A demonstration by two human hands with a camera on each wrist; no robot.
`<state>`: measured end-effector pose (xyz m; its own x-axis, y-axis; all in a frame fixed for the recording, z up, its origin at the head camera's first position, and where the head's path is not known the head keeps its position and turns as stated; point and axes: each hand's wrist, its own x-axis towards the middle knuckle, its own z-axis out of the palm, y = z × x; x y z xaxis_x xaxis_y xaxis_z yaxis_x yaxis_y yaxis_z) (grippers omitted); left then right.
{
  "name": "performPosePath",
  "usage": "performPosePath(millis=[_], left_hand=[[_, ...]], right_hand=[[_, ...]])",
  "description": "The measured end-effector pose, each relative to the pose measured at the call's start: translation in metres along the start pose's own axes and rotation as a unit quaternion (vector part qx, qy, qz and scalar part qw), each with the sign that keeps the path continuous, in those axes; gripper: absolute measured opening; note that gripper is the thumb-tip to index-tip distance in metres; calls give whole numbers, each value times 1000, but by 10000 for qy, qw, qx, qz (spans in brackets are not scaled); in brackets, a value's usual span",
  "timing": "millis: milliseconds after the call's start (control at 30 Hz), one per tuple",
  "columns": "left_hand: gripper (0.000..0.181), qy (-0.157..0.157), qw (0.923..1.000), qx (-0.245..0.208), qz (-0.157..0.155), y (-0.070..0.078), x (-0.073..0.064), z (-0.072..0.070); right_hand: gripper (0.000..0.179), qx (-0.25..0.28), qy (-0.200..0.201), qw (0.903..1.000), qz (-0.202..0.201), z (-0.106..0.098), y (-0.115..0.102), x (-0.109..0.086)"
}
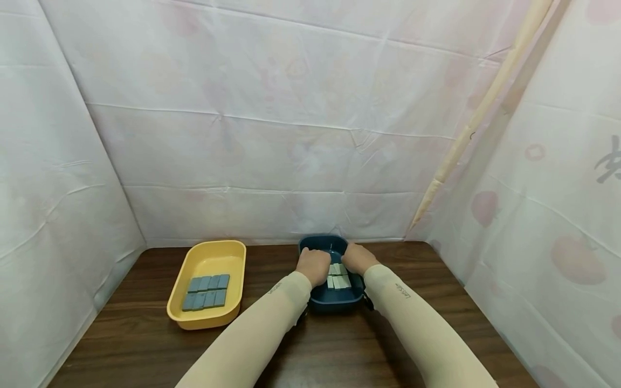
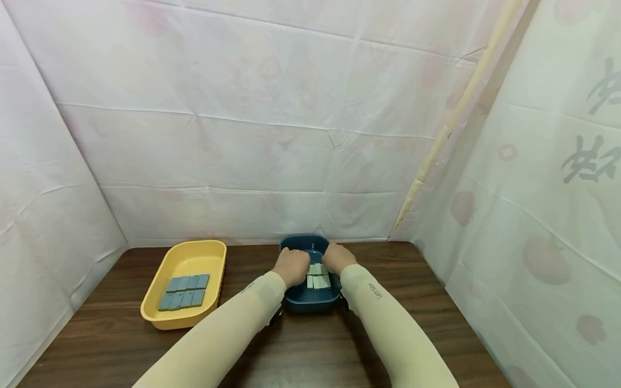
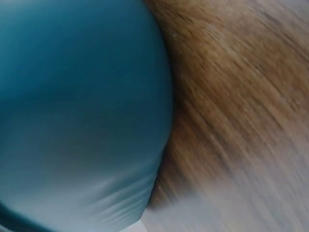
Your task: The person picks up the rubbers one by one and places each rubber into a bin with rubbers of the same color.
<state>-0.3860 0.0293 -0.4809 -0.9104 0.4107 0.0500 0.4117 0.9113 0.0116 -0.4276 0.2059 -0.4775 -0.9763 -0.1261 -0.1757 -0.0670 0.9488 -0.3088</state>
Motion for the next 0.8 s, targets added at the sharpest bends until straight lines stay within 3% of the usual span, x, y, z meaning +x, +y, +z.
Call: performPosePath(millis=[200, 300, 333, 467, 533, 567, 800], left_hand=[[32, 158, 9998, -128, 18, -4, -4, -1], [24, 470, 9986, -232, 10, -7, -8, -4], [22, 584, 9980, -253, 20, -8, -9, -5], [22, 995, 9932, -600, 49, -19, -13, -12], [25, 1143, 9896, -869, 44, -26, -17, -17], [25, 1219, 9875, -1002, 30, -30, -20, -20], [20, 1456, 9785, -1425, -318, -68, -42, -47]], right_hand=[[58, -90, -11, 9999, -66, 0, 0, 1], [56, -98, -50, 9999, -2, 0, 2, 3], [56, -70, -36, 9999, -73, 6, 12, 16], [50, 79, -71, 9999, 80, 4, 15, 18], [44, 169, -70, 9998, 123, 5, 17, 19], [40, 191, -87, 9995, 242, -1, 7, 6], [36, 52, 75, 9996, 255, 2, 10, 5]])
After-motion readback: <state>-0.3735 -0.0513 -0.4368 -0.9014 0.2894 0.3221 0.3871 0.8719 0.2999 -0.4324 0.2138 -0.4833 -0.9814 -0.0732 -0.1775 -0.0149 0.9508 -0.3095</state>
